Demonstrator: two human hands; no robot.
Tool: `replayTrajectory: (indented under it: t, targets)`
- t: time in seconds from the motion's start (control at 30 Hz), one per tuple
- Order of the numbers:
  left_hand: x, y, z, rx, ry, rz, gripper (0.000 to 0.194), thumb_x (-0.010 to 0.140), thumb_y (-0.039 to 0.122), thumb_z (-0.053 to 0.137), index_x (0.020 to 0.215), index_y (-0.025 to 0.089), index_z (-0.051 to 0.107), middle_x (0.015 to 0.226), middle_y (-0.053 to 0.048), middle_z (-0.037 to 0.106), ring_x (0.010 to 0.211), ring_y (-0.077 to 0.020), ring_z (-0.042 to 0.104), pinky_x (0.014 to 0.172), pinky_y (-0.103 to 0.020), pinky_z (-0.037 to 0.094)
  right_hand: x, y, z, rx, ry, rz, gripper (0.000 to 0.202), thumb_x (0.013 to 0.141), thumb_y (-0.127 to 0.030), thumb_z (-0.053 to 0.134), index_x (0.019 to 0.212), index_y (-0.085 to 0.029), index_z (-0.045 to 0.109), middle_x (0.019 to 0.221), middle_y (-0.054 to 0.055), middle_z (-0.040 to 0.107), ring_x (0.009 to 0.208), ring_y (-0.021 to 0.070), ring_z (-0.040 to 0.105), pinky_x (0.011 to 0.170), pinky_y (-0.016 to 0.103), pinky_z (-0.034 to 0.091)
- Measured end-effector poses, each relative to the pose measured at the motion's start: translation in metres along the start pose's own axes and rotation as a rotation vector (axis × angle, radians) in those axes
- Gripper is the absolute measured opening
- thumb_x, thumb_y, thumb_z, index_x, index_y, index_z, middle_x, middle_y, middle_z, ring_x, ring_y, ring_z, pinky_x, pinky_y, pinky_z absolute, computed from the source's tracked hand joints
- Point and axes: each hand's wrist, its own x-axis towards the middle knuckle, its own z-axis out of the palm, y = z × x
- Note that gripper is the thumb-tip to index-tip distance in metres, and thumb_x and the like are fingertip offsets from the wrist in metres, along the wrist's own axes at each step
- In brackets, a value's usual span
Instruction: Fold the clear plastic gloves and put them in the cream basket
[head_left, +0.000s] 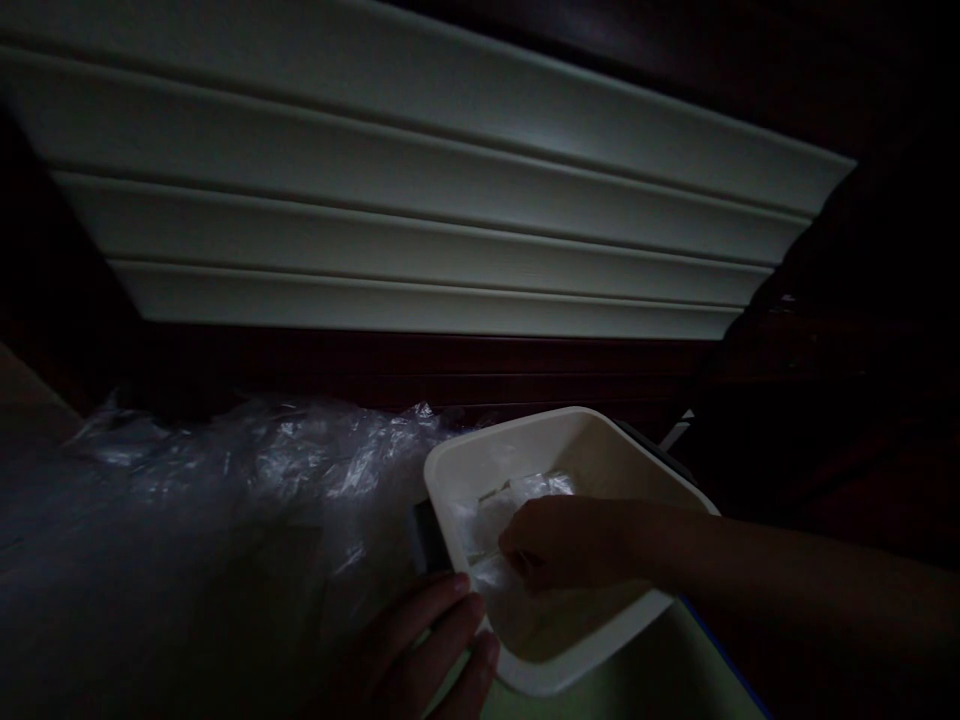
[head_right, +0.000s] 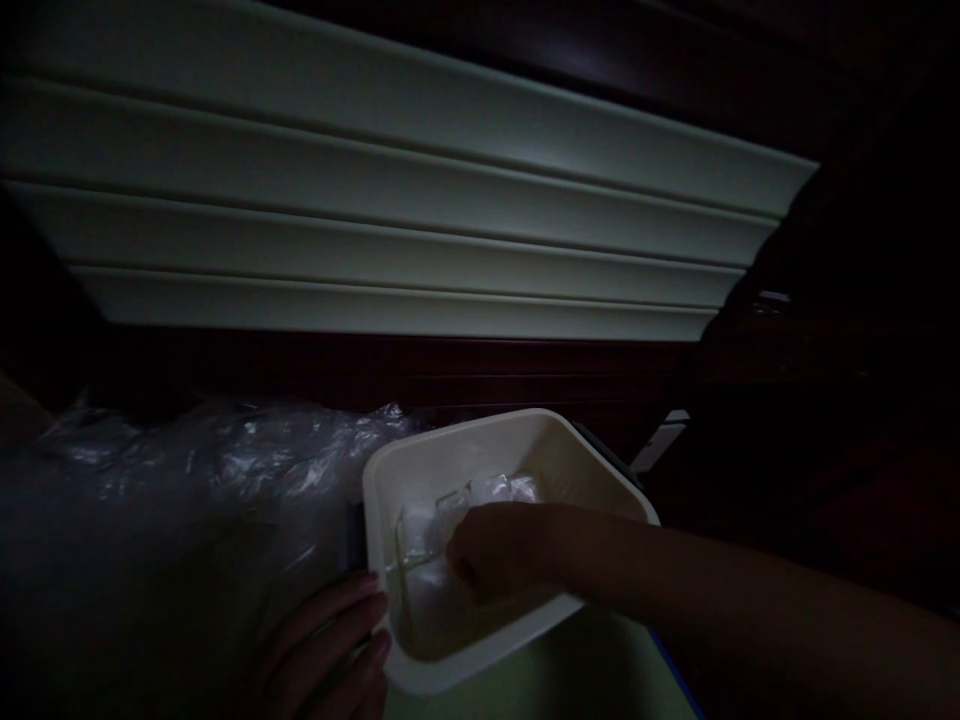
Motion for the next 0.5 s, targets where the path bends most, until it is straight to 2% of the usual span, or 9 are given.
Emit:
replayTrajectory:
  t: [0.13,0.27,0.4,0.5]
  targets:
    - [0.008,0.002,-0.006,0.035,-0.007,0.050,0.022,0.094,0.008,0.050,0.112,0.012,0.061,0.119,-0.008,0.057,0.126,-0.0242,0.045,0.103,-0.034,0.048,0.004,0.002,0.009,-0.031,-0.098,-0.057,0.018,0.072,-0.005,0.060,0.067,-0.014,0.074,0.061,0.002,0.067,0.046,0.0114,0.045,0.044,0.024,0.028]
    - [0.013,-0.002,-0.007,0.053,0.020,0.128,0.023,0.089,0.008,0.052,0.111,0.007,0.060,0.114,-0.012,0.055,0.121,-0.0274,0.046,0.099,-0.036,0.050,-0.001,0.008,0.014,0.001,-0.096,-0.072,0.023,0.072,-0.002,0.057,0.069,-0.016,0.075,0.060,0.001,0.068,0.044,0.0106,0.046,0.042,0.022,0.029]
    - [0.017,-0.005,0.000,-0.040,0.135,0.133,0.026,0.087,0.005,0.045,0.109,0.003,0.058,0.107,-0.015,0.059,0.114,-0.0274,0.050,0.092,-0.037,0.054,-0.009,0.005,0.007,0.023,0.042,-0.056,0.021,0.077,-0.005,0.057,0.082,-0.015,0.074,0.074,0.004,0.073,0.059,0.0134,0.061,0.052,0.020,0.040]
    - [0.020,-0.004,0.002,-0.090,0.143,0.134,0.029,0.085,0.004,0.043,0.110,0.002,0.056,0.107,-0.018,0.061,0.114,-0.0271,0.051,0.092,-0.039,0.054,-0.018,-0.010,-0.007,-0.005,0.221,-0.034,0.020,0.084,-0.010,0.054,0.092,-0.014,0.072,0.087,0.007,0.074,0.075,0.0160,0.066,0.065,0.021,0.045]
